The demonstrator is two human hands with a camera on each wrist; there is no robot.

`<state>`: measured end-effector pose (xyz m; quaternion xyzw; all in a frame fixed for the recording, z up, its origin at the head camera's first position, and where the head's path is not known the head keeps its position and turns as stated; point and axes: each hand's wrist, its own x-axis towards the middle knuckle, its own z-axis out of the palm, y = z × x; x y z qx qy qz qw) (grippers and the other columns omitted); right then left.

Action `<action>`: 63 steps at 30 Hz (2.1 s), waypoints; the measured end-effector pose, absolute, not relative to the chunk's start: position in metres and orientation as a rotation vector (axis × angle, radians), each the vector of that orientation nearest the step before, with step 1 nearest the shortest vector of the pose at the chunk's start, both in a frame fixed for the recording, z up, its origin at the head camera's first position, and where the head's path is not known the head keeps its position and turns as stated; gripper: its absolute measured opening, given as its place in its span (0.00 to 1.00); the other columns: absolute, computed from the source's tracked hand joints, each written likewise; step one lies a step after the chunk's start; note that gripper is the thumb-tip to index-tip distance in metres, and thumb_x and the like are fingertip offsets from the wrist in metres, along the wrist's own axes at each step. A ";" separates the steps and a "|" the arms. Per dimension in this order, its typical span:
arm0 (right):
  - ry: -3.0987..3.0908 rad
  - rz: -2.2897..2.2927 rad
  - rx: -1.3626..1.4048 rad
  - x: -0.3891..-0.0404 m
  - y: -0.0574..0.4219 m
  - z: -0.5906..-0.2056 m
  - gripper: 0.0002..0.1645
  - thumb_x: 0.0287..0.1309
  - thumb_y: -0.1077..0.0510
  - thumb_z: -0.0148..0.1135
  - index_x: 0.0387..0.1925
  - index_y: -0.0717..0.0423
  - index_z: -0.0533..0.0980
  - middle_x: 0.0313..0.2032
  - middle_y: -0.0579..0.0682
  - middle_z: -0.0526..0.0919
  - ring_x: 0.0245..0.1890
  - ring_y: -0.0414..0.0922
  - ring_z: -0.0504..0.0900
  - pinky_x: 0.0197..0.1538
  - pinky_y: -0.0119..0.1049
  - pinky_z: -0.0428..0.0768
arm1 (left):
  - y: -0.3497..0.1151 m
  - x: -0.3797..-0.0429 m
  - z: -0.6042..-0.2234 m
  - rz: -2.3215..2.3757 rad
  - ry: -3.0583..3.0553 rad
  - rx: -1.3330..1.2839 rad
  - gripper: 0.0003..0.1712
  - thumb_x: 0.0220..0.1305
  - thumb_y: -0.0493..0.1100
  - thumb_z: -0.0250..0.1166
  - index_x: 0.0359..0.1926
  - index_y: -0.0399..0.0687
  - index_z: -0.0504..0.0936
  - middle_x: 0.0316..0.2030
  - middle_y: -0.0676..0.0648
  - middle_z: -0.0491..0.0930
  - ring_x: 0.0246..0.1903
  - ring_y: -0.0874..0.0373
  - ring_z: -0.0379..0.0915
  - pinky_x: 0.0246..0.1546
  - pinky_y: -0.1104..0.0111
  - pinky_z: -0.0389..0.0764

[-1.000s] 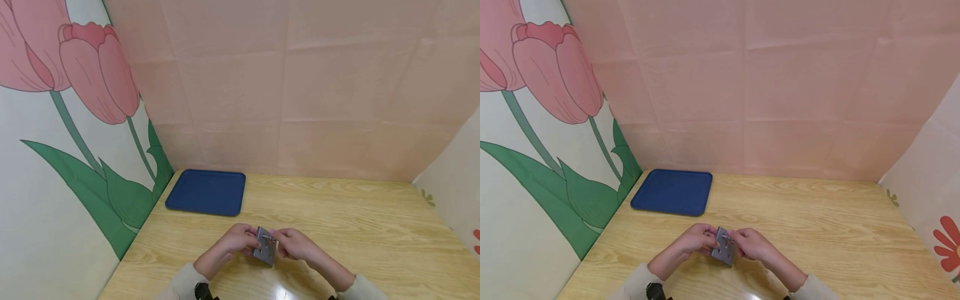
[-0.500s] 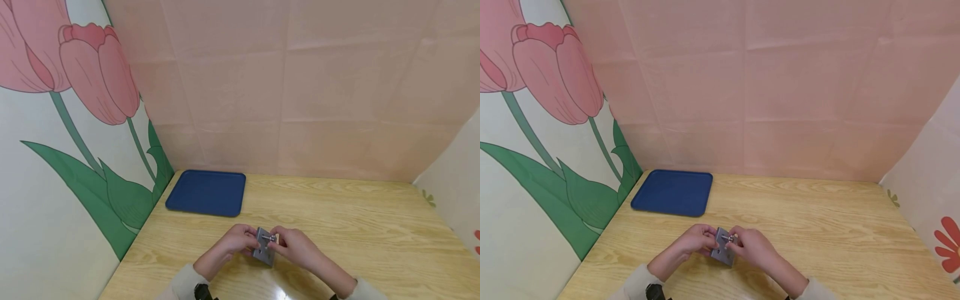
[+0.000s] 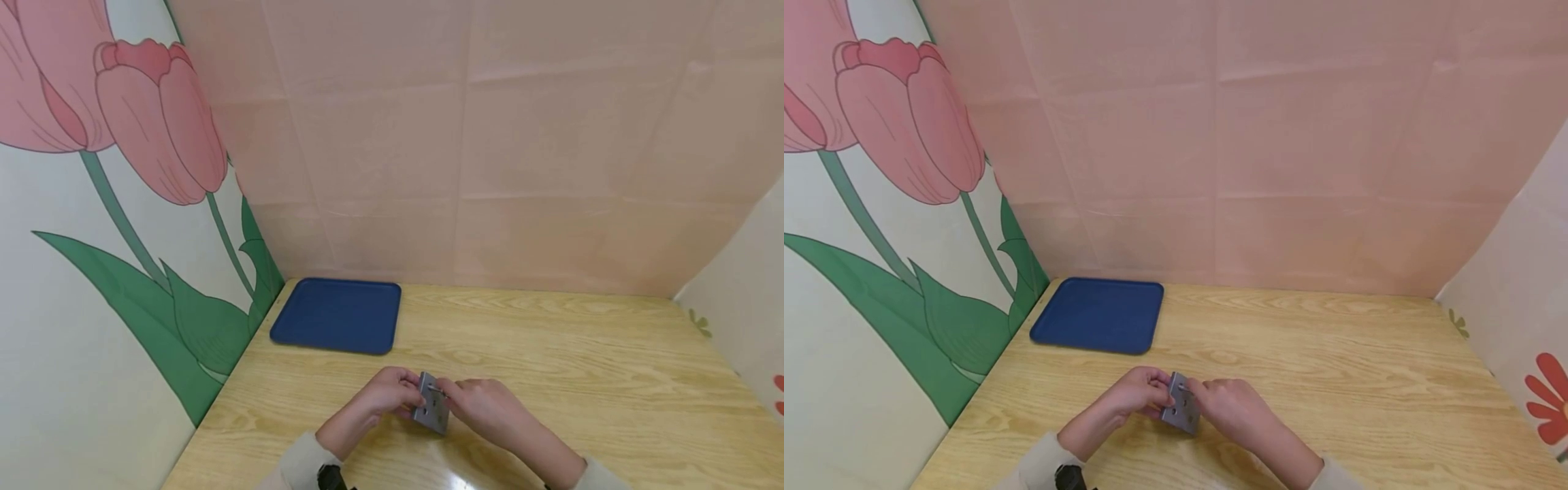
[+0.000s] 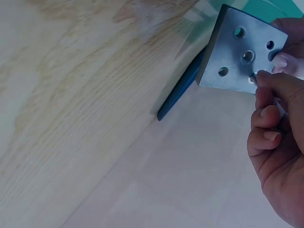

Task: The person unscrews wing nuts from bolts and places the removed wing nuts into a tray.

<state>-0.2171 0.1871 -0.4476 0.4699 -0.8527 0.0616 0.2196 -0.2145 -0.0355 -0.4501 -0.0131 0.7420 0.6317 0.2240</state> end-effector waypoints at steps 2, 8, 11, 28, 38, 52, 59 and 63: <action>-2.360 0.194 1.297 -0.217 0.187 -0.448 0.22 0.51 0.58 0.76 0.47 0.51 0.77 0.18 0.37 0.75 0.16 0.29 0.63 0.16 0.23 0.62 | -0.035 -0.214 -0.450 1.742 2.050 -0.040 0.16 0.55 0.29 0.67 0.47 0.35 0.81 0.34 0.45 0.84 0.32 0.55 0.81 0.34 0.59 0.86; -2.526 0.458 1.232 -0.212 0.185 -0.445 0.17 0.61 0.54 0.71 0.50 0.51 0.79 0.16 0.32 0.69 0.15 0.25 0.59 0.17 0.21 0.60 | -0.036 -0.214 -0.452 1.749 2.051 -0.032 0.16 0.55 0.29 0.67 0.47 0.35 0.81 0.34 0.45 0.83 0.31 0.55 0.82 0.33 0.60 0.86; -2.727 0.775 1.079 -0.213 0.183 -0.442 0.16 0.69 0.47 0.63 0.49 0.52 0.81 0.16 0.32 0.69 0.14 0.26 0.61 0.17 0.23 0.62 | -0.036 -0.214 -0.451 1.749 2.050 -0.030 0.16 0.55 0.29 0.68 0.47 0.35 0.81 0.34 0.45 0.83 0.31 0.55 0.81 0.33 0.60 0.86; -3.056 1.951 0.538 -0.223 0.187 -0.446 0.32 0.74 0.36 0.49 0.42 0.60 0.82 0.17 0.46 0.77 0.13 0.37 0.63 0.18 0.28 0.61 | -0.036 -0.213 -0.451 1.765 2.051 -0.030 0.17 0.53 0.29 0.68 0.46 0.35 0.82 0.34 0.45 0.84 0.33 0.54 0.82 0.34 0.59 0.87; -3.075 1.942 0.515 -0.223 0.185 -0.443 0.32 0.73 0.36 0.50 0.41 0.60 0.81 0.17 0.45 0.75 0.13 0.36 0.63 0.18 0.28 0.60 | -0.037 -0.213 -0.452 1.760 2.054 -0.024 0.17 0.54 0.29 0.68 0.47 0.34 0.81 0.34 0.45 0.84 0.32 0.54 0.82 0.35 0.58 0.87; -3.055 1.988 0.510 -0.223 0.185 -0.442 0.30 0.73 0.39 0.52 0.41 0.62 0.81 0.16 0.44 0.74 0.13 0.37 0.62 0.18 0.29 0.59 | -0.037 -0.213 -0.451 1.765 2.038 -0.032 0.17 0.53 0.29 0.69 0.46 0.35 0.81 0.34 0.44 0.84 0.33 0.53 0.82 0.34 0.59 0.87; -3.056 1.782 0.578 -0.222 0.184 -0.441 0.24 0.69 0.40 0.60 0.40 0.59 0.82 0.17 0.44 0.74 0.14 0.37 0.64 0.18 0.29 0.61 | -0.037 -0.214 -0.452 1.753 2.050 -0.032 0.17 0.54 0.29 0.68 0.47 0.35 0.81 0.34 0.45 0.84 0.33 0.54 0.82 0.34 0.58 0.87; -2.977 1.157 0.884 -0.221 0.183 -0.442 0.18 0.65 0.44 0.66 0.43 0.53 0.83 0.16 0.37 0.72 0.14 0.32 0.65 0.18 0.27 0.63 | -0.037 -0.214 -0.454 1.764 2.054 -0.015 0.17 0.54 0.29 0.68 0.47 0.34 0.81 0.34 0.44 0.83 0.32 0.54 0.82 0.34 0.58 0.87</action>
